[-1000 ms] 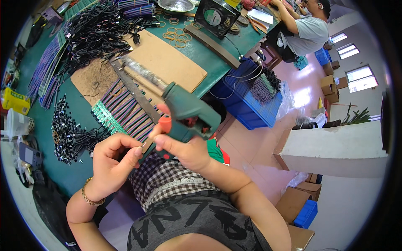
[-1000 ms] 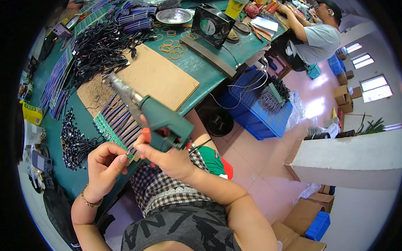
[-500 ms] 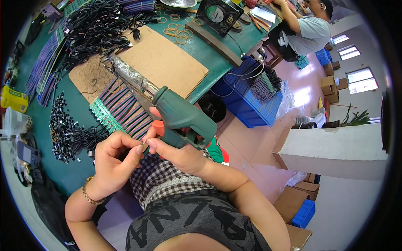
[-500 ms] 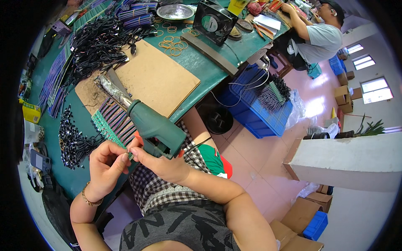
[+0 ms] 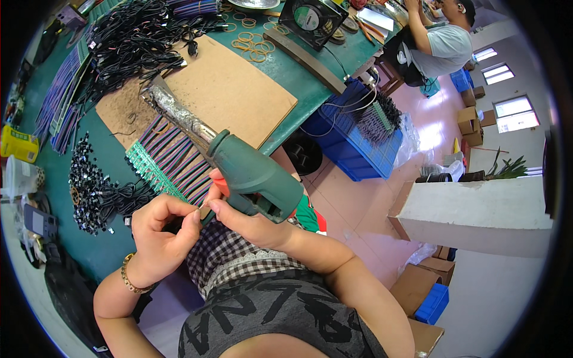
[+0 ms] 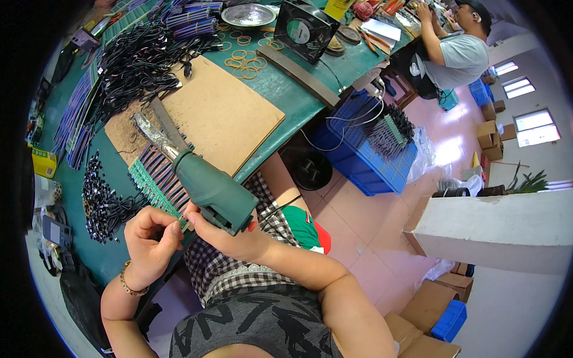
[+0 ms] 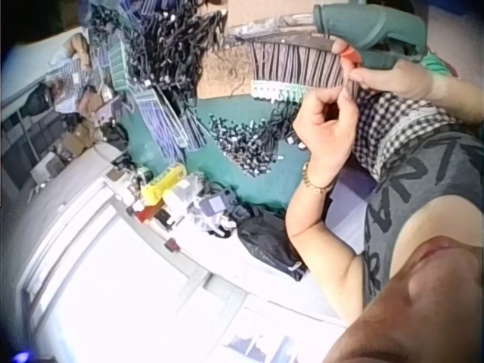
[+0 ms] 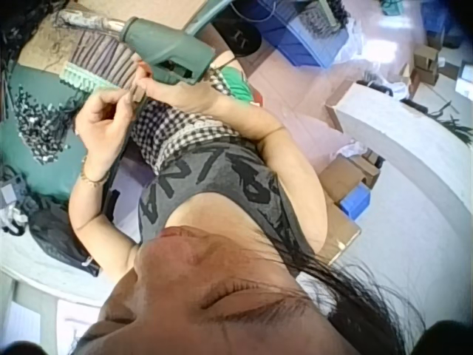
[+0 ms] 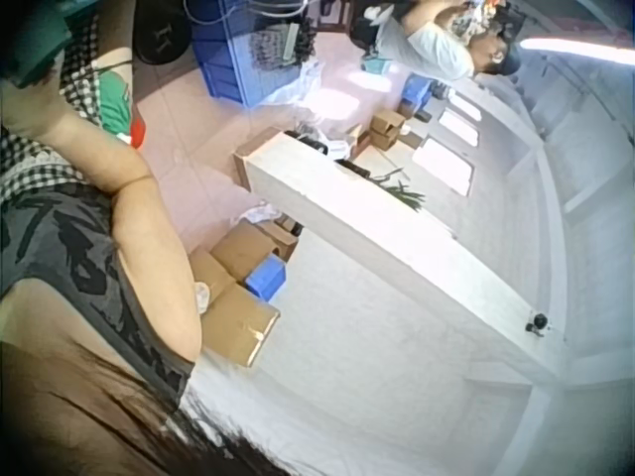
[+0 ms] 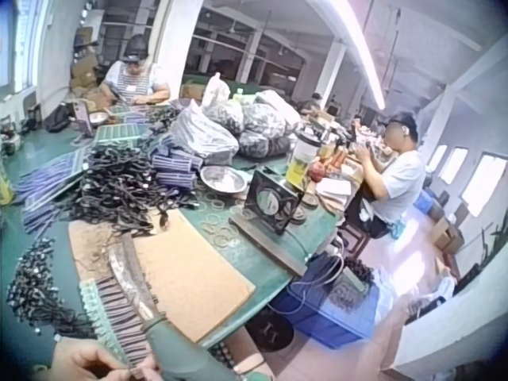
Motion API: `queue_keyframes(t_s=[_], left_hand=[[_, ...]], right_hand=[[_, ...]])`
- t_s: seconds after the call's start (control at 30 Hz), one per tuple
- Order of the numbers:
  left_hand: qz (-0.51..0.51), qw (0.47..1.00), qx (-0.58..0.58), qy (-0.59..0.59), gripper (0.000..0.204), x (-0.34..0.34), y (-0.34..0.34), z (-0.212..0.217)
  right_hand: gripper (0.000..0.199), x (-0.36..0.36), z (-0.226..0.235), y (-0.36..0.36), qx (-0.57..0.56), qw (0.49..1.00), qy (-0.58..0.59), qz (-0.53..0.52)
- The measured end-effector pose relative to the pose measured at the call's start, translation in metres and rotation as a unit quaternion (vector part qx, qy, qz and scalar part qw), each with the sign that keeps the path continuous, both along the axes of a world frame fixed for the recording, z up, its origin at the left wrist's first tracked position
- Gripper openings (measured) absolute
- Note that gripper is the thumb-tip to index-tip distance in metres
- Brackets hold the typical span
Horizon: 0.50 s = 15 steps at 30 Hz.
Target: The person solders ribbon cable connections onto circuit boards using a soldering gun, removes the completed board array, places a new array onto the workbench, and solders along the connection points with the soldering gun.
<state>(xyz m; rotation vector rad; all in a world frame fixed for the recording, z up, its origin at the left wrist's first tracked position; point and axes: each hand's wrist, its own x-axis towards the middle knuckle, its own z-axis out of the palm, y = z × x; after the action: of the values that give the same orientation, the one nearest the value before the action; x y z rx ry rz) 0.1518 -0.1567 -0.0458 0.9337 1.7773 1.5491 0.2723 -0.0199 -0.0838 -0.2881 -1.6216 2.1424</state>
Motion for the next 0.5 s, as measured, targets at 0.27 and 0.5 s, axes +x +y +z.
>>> queue_keyframes(t_s=[0.27,0.5], left_hand=[[0.0,0.983,0.015,0.183,0.006,-0.01,0.008,0.005],[0.078,0.914,-0.155,0.368,0.005,-0.06,0.006,0.046]], right_hand=[[0.043,0.002,-0.002,0.003,0.06,0.998,-0.007,-0.007],[0.034,0.019,0.022,0.019,-0.109,0.992,-0.069,-0.012]])
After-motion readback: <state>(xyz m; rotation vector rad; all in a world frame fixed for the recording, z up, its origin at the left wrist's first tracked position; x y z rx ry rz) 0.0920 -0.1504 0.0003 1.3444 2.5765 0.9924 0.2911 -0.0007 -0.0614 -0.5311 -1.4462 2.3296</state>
